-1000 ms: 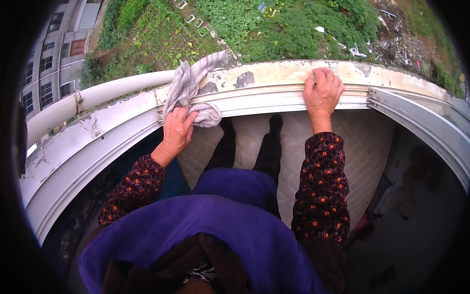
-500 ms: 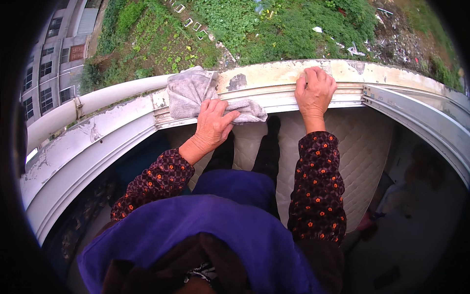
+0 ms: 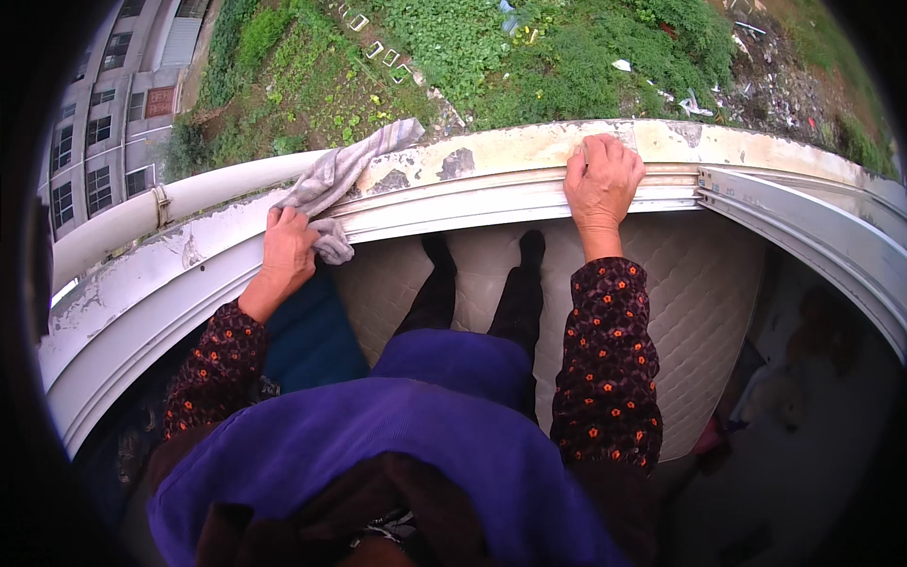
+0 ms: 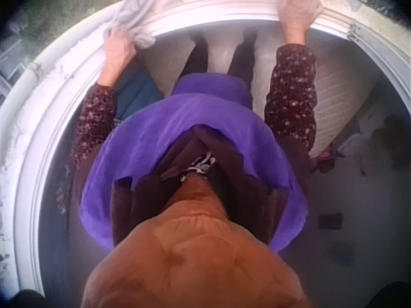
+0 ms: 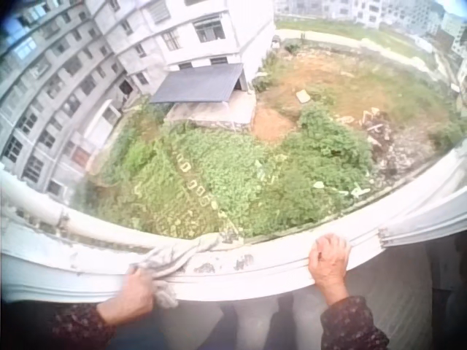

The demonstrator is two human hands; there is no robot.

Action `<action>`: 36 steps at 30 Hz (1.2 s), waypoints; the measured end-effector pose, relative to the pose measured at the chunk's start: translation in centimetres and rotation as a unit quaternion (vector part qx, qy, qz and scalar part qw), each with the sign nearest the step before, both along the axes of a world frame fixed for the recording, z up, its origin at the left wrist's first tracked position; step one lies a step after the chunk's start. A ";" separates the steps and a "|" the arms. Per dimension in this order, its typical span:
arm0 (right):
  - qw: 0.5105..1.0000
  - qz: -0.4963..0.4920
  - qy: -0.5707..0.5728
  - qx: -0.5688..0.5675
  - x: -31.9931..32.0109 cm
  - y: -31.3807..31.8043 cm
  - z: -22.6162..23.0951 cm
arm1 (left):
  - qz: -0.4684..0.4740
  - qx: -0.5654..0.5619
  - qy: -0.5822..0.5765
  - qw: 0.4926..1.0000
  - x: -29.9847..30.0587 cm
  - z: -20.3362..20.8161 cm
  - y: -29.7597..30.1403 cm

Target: The person wipes the white window frame and sill with a grey cloth, moving along the length of the frame and cleaning both the top and side sections. The person briefly steps onto a mattress to reach higher areas before returning to the window frame.

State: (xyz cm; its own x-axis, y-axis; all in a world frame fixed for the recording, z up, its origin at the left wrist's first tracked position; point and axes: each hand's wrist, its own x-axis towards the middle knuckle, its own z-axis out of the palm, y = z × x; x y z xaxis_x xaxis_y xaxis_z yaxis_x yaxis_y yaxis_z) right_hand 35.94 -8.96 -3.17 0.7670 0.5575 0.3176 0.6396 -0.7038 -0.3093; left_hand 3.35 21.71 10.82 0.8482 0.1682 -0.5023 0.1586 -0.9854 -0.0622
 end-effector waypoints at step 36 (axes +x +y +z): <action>0.992 -0.007 0.062 0.107 0.3 -1.6 -1.2 | 0.076 -0.324 -0.234 0.913 17.3 -13.1 -9.9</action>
State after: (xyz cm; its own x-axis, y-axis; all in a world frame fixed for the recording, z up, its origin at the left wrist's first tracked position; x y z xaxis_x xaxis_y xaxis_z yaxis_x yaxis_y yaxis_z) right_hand 36.23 -10.54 -4.39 0.8140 0.4775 0.3307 0.5790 -0.6220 -0.5272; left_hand 20.68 11.81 -2.25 0.9873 0.0974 -0.1257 0.1556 -0.7559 0.6360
